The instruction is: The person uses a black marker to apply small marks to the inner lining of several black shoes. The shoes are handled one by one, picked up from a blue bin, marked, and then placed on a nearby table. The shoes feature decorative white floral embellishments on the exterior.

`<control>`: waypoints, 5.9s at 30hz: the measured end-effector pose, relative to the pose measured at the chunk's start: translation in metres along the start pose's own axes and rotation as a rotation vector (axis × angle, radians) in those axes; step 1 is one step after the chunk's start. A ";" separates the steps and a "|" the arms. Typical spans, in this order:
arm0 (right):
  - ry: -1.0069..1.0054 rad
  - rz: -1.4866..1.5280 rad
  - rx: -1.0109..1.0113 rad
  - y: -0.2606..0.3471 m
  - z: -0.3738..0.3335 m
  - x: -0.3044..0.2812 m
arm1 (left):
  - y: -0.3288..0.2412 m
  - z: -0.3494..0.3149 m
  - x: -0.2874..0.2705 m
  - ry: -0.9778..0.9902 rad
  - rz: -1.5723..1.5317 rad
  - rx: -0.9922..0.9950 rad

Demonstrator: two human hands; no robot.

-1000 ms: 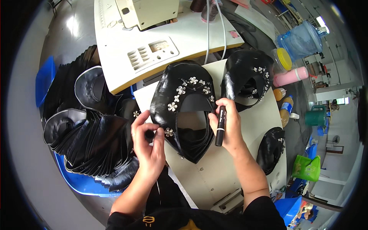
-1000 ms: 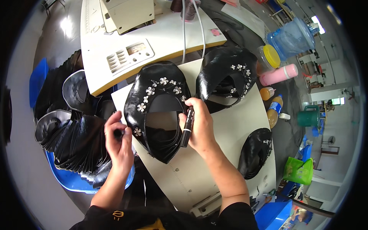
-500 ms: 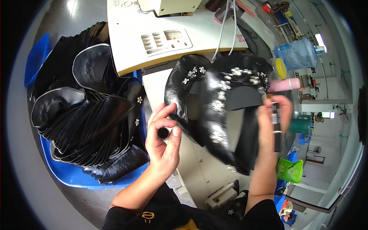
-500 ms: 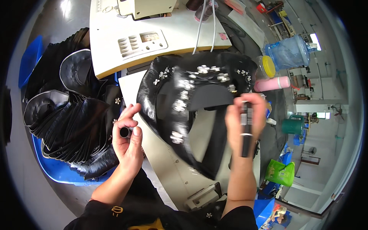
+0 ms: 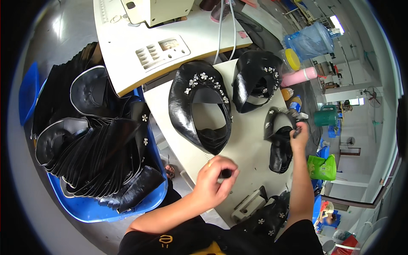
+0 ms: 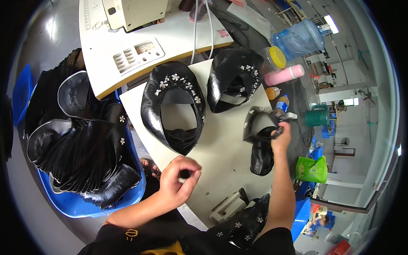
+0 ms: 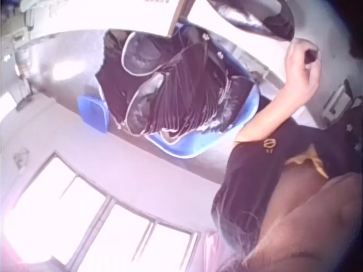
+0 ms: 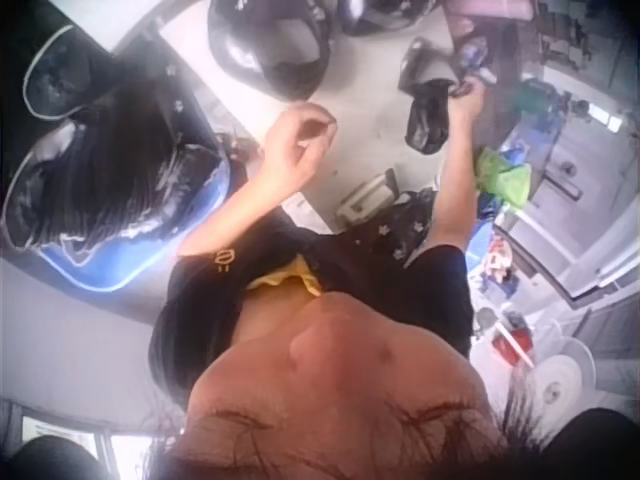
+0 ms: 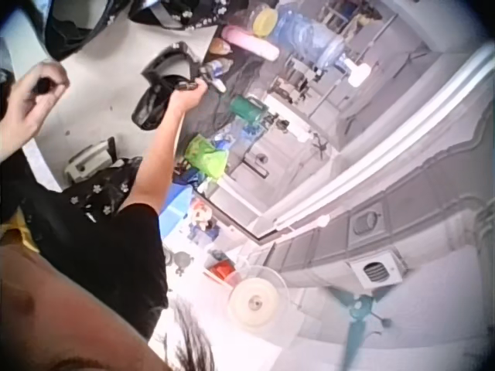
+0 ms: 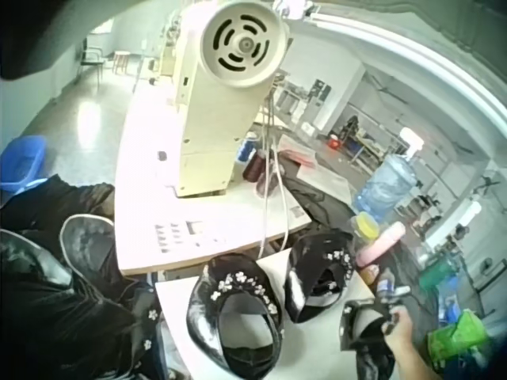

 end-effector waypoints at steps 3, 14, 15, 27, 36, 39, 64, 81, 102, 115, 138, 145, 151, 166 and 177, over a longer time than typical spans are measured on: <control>-0.055 -0.015 0.154 0.025 -0.010 0.000 | 0.034 -0.011 0.033 0.057 -0.312 -0.471; 0.459 0.419 -0.140 0.292 -0.047 0.067 | 0.166 -0.052 0.054 -0.391 -0.844 -1.108; 0.408 0.521 -0.141 0.287 -0.048 0.071 | 0.161 -0.051 0.047 -0.409 -0.845 -1.082; 0.350 1.098 0.277 0.321 -0.113 0.062 | 0.127 -0.025 -0.037 -0.608 -0.698 -0.609; 0.300 1.088 0.180 0.331 -0.111 0.053 | 0.114 -0.019 -0.050 -0.697 -0.675 -0.716; 0.320 1.146 0.072 0.330 -0.106 0.051 | 0.115 -0.017 -0.055 -0.783 -0.620 -0.805; 0.603 1.495 0.125 0.316 -0.076 0.078 | 0.128 -0.029 -0.050 -0.728 -0.541 -0.881; 0.555 1.498 -0.099 0.333 -0.080 0.049 | 0.114 -0.033 -0.024 -0.638 -0.822 -0.988; 0.542 1.473 -0.100 0.320 -0.078 0.043 | 0.122 -0.040 -0.046 -0.844 -0.797 -0.927; 0.711 1.181 -0.244 0.331 -0.069 0.046 | 0.124 -0.047 -0.038 -0.886 -0.881 -0.979; 0.653 1.059 -0.635 0.353 -0.078 0.023 | 0.127 -0.048 -0.036 -0.879 -0.867 -0.963; 0.684 1.045 -0.663 0.356 -0.080 0.023 | 0.133 -0.052 -0.035 -0.862 -0.880 -0.935; 0.649 1.056 -0.651 0.354 -0.077 0.023 | 0.127 -0.047 -0.039 -0.881 -0.840 -0.930; 0.701 1.031 -0.668 0.358 -0.082 0.022 | 0.135 -0.051 -0.039 -0.884 -0.870 -0.923; 0.679 1.010 -0.665 0.358 -0.081 0.022 | 0.131 -0.049 -0.037 -0.858 -0.892 -0.951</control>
Point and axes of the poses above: each hand's wrist, its own z-axis towards the middle knuckle, its own x-axis out of the palm, y = z × x, the point moved 10 cm from there along z, towards the middle knuckle, and after that the axes turned 7 degrees about -y, right-handed, at the moved point
